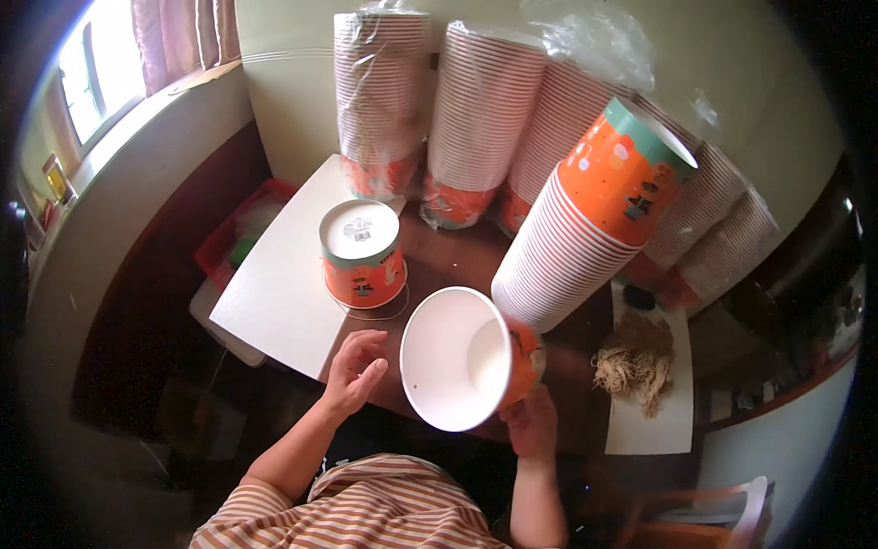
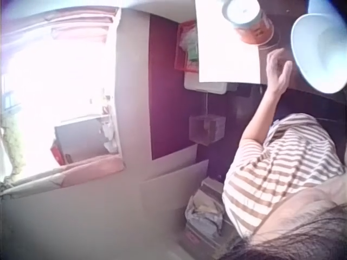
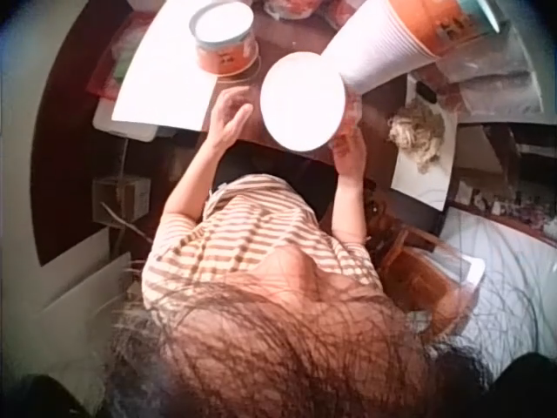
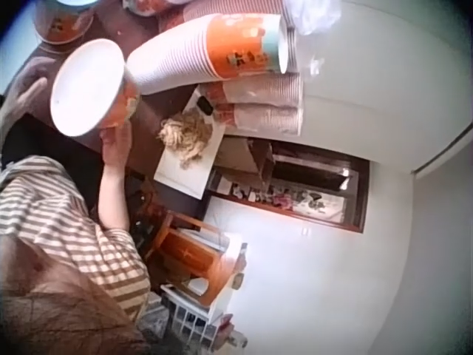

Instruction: Assembling handles onto paper buckets by threading wire through pre-punched holes.

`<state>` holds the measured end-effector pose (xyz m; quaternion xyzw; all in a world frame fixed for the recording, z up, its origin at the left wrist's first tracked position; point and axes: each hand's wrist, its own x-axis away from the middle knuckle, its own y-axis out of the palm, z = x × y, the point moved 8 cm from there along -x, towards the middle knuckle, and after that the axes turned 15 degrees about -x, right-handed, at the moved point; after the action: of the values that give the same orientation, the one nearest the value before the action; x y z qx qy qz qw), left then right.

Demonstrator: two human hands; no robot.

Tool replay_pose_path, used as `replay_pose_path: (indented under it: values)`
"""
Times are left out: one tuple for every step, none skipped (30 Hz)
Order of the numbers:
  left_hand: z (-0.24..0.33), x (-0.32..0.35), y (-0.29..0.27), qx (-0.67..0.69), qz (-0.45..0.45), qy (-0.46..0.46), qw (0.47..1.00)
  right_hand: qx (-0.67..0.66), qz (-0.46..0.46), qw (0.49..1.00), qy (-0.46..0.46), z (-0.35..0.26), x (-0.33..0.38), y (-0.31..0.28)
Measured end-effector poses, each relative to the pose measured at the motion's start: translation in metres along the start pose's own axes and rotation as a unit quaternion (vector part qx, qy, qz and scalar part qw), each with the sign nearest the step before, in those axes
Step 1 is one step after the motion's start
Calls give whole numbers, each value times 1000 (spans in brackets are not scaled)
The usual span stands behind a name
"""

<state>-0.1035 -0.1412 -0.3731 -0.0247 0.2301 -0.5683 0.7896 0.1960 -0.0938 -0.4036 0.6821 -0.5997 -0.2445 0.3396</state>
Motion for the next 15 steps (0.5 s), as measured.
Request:
replay_pose_path:
  values:
    - [4,-2,9,47,-23,-3,999,-39,3,999,23,8,2,-3]
    - [11,-5,16,94,-45,-7,995,-64,13,996,53,16,1,-6]
    - [24,-8,21,94,-59,8,994,-64,14,997,50,17,2,-5]
    - [33,-10,25,99,-64,4,993,-51,46,995,75,23,2,-8]
    - [38,-10,28,102,-67,-1,993,-38,77,991,102,30,3,-10]
    - [30,-9,32,143,-63,-47,987,-40,76,991,103,26,2,-11]
    - [24,-11,32,132,-61,-60,988,91,43,983,156,23,2,-13]
    - [17,-14,31,122,-61,-74,988,220,10,953,206,21,3,-19]
    - [16,-19,30,97,-60,-73,991,314,26,930,189,9,-5,-28]
    - [18,-23,27,95,-59,-75,991,318,19,939,130,-7,-13,-27]
    - [25,-28,30,49,-96,-72,992,322,15,944,70,-23,-19,-23]
    - [31,-31,29,-1,-130,-71,989,345,-1,938,40,-41,-22,1]
    - [40,-36,30,-26,-146,-73,986,353,-36,935,9,-51,-24,19]
    - [43,-39,36,-24,-161,-68,984,374,-96,922,-16,-58,-26,37]
    - [47,-43,46,-19,-179,-60,982,402,-134,903,-70,-66,-27,47]
